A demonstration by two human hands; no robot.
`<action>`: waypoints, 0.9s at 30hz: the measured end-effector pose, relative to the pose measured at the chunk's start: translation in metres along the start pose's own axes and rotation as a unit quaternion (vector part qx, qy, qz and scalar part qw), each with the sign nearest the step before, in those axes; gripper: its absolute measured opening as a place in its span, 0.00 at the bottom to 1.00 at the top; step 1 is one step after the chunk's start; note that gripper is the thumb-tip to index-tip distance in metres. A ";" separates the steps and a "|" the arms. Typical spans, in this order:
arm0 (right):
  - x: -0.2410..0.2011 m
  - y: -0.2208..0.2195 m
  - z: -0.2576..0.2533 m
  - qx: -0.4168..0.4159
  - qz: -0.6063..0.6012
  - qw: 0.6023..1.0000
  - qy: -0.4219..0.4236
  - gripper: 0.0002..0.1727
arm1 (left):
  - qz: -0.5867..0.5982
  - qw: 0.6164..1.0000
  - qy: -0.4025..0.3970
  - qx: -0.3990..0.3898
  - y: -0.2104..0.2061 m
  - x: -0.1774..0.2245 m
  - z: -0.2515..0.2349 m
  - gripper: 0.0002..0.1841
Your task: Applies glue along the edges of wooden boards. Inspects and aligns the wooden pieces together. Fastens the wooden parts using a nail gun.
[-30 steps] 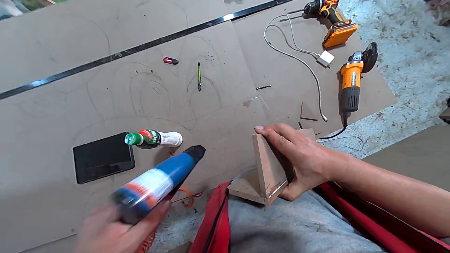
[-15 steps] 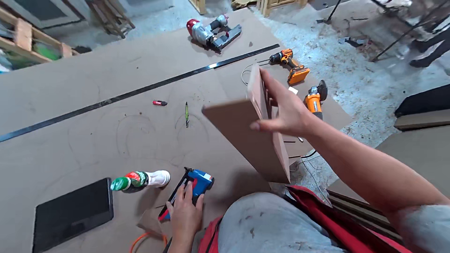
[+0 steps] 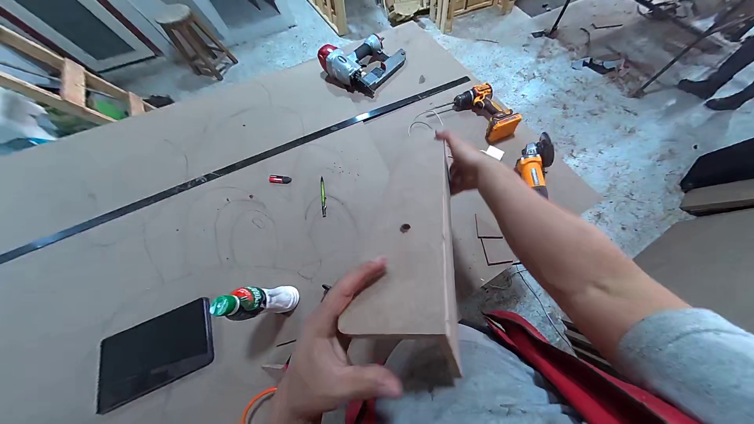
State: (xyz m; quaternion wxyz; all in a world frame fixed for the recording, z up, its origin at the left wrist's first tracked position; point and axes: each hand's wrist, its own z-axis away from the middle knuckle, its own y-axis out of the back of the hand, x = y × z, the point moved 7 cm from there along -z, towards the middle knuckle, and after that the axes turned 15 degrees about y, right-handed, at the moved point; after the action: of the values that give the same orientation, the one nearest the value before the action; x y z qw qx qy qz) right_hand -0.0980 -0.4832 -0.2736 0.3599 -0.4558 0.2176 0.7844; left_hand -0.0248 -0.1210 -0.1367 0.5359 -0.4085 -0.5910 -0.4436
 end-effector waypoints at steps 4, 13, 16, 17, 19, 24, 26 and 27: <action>0.075 -0.044 0.013 -0.092 -0.018 0.991 -0.093 0.61 | -0.245 0.956 -0.098 0.127 0.007 0.038 -0.002 0.19; 0.026 -0.047 0.144 -0.160 0.174 0.910 0.341 0.47 | -0.033 0.980 -0.004 0.198 0.039 0.039 -0.015 0.14; -0.036 -0.064 0.239 -0.220 0.116 0.797 0.551 0.73 | -0.003 0.980 0.045 0.194 0.040 0.036 -0.014 0.15; -0.045 -0.071 0.255 -0.224 0.133 0.783 0.565 0.76 | 0.007 0.981 0.055 0.184 0.037 0.035 -0.015 0.16; -0.050 -0.088 0.264 -0.235 0.158 0.771 0.571 0.78 | 0.012 0.984 0.073 0.160 0.031 0.037 -0.014 0.16; -0.043 -0.110 0.265 -0.251 0.105 0.749 0.604 0.64 | -0.243 0.944 0.115 0.189 0.032 0.059 -0.003 0.18; -0.040 -0.110 0.265 -0.241 0.090 0.740 0.621 0.61 | -0.401 0.887 0.073 0.215 0.036 0.079 -0.001 0.20; -0.039 -0.110 0.266 -0.237 0.082 0.739 0.625 0.60 | -0.440 0.870 0.039 0.221 0.035 0.088 -0.003 0.22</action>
State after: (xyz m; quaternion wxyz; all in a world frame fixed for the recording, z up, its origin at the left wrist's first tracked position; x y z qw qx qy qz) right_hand -0.1499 -0.2482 -0.1109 -0.0429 -0.8948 0.2372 0.3758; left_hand 0.0011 -0.1139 -0.0459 0.3843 0.0403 -0.7705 -0.5069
